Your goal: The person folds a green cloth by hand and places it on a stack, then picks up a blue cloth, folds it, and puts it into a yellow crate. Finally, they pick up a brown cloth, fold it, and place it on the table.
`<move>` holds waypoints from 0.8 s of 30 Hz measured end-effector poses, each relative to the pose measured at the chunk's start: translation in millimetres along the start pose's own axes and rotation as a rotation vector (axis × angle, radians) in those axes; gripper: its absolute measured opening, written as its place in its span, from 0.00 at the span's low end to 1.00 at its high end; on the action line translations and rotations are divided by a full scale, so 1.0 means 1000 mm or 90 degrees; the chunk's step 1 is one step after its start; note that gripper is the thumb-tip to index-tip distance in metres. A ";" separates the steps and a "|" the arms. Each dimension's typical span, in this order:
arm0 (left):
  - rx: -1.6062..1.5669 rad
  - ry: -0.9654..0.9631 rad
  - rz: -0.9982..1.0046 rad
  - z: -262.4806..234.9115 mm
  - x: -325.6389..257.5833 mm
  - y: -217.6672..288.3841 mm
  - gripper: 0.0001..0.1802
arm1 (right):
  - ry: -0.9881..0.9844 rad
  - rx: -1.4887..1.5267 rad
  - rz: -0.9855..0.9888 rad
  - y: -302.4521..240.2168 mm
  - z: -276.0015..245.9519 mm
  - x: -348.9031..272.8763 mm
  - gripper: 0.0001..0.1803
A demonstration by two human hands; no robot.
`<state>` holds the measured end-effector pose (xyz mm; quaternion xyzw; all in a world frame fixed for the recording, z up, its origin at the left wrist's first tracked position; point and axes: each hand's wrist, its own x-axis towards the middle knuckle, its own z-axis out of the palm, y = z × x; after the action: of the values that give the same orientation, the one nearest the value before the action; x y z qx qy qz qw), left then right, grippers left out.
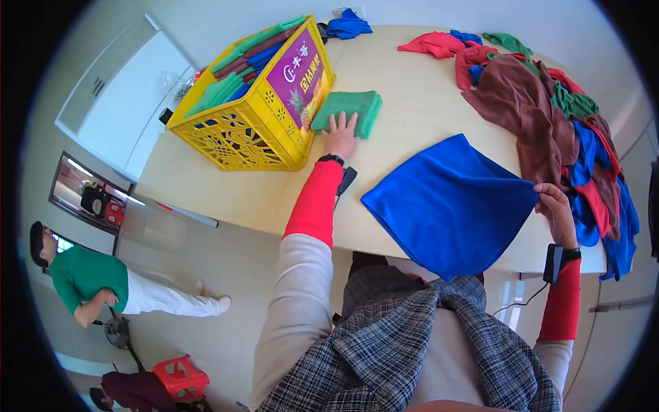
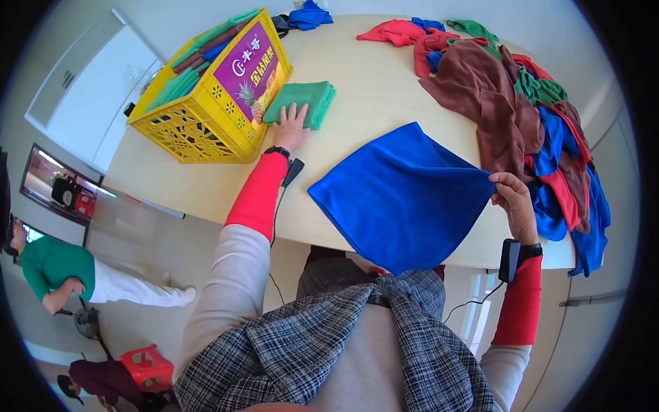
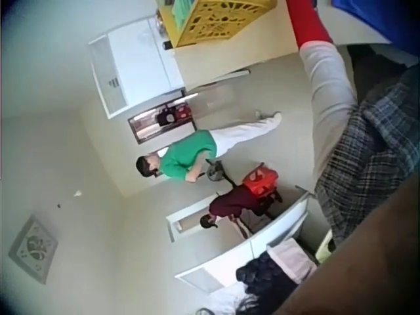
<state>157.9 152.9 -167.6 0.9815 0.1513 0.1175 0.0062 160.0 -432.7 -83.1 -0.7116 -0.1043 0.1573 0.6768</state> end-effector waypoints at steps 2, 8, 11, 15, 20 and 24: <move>0.003 0.057 0.045 -0.013 -0.009 0.036 0.37 | 0.013 0.003 -0.004 -0.003 -0.001 -0.001 0.10; -0.437 0.121 0.414 -0.071 -0.121 0.174 0.25 | -0.047 0.046 -0.070 -0.032 0.025 0.013 0.13; -0.560 0.062 0.367 -0.082 -0.164 0.224 0.30 | -0.106 -0.236 -0.144 -0.053 0.024 0.033 0.17; -0.502 0.064 0.248 -0.086 -0.182 0.270 0.36 | -0.092 0.157 -0.150 -0.074 0.071 0.043 0.12; -0.456 0.165 0.187 -0.116 -0.183 0.302 0.37 | -0.310 0.187 -0.354 -0.067 0.074 0.045 0.17; -0.476 0.215 0.147 -0.142 -0.175 0.306 0.31 | -0.089 0.193 -0.199 -0.093 0.117 0.030 0.17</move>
<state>53.4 -194.3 -54.4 0.8891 -0.0133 0.3236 0.3234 151.7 -307.5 3.4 -0.5641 -0.2351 0.1133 0.7834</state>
